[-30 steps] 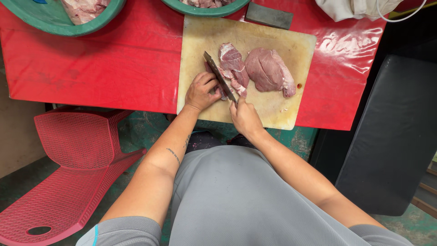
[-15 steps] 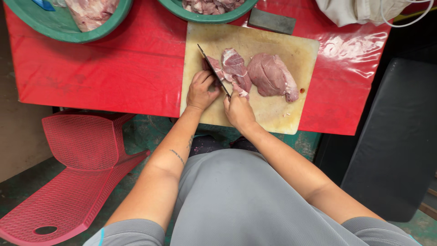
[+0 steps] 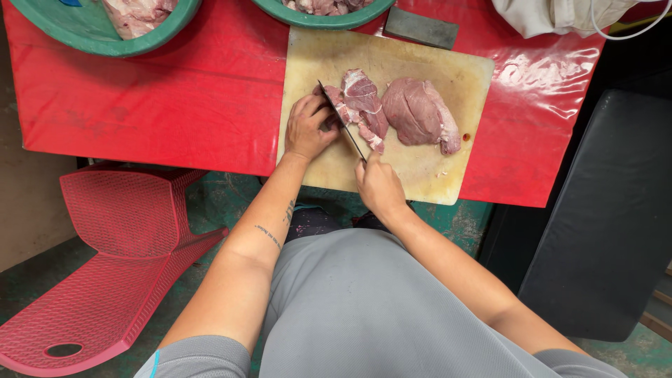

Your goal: The person cuts a large piece of raw meat into smaller chunks on a cutting board using a cleaver. The cut pieces are placed into a green bowl. The person also sharpens the cleaver on a sharpening stone during the process.

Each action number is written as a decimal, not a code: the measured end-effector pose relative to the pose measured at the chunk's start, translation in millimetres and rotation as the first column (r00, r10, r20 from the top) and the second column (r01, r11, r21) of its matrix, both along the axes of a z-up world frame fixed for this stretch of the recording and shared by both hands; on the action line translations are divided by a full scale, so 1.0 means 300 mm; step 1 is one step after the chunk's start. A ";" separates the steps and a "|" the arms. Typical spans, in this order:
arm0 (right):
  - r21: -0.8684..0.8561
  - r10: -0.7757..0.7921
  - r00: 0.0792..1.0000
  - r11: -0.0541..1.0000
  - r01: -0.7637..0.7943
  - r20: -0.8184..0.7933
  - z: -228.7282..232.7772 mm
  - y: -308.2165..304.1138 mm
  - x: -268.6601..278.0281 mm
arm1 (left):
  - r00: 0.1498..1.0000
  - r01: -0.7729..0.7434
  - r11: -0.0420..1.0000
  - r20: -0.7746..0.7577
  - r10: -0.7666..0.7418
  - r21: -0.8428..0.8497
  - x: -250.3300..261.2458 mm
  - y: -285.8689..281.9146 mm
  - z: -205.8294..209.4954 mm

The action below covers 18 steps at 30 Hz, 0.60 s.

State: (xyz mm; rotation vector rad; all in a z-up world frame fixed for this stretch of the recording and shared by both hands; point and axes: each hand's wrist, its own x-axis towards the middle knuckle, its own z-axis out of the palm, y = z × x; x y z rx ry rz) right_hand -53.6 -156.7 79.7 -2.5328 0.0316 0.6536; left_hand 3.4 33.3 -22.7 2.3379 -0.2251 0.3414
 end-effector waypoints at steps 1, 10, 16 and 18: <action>-0.002 -0.011 1.000 1.000 0.011 -0.016 0.010 -0.004 -0.014 | 1.000 0.012 1.000 0.010 -0.012 0.003 0.007 0.007 0.003; 0.056 -0.049 0.998 0.997 0.047 0.041 -0.061 0.109 0.149 | 0.999 0.048 0.998 -0.023 -0.049 -0.044 0.023 0.005 -0.015; 0.121 -0.055 0.998 0.991 0.055 0.002 -0.039 0.054 0.100 | 0.999 0.026 0.998 -0.022 -0.027 -0.054 0.020 0.002 -0.016; 0.110 -0.064 0.996 0.991 0.071 -0.067 -0.022 0.019 0.055 | 0.999 0.033 0.998 -0.025 -0.034 -0.055 0.023 0.003 -0.015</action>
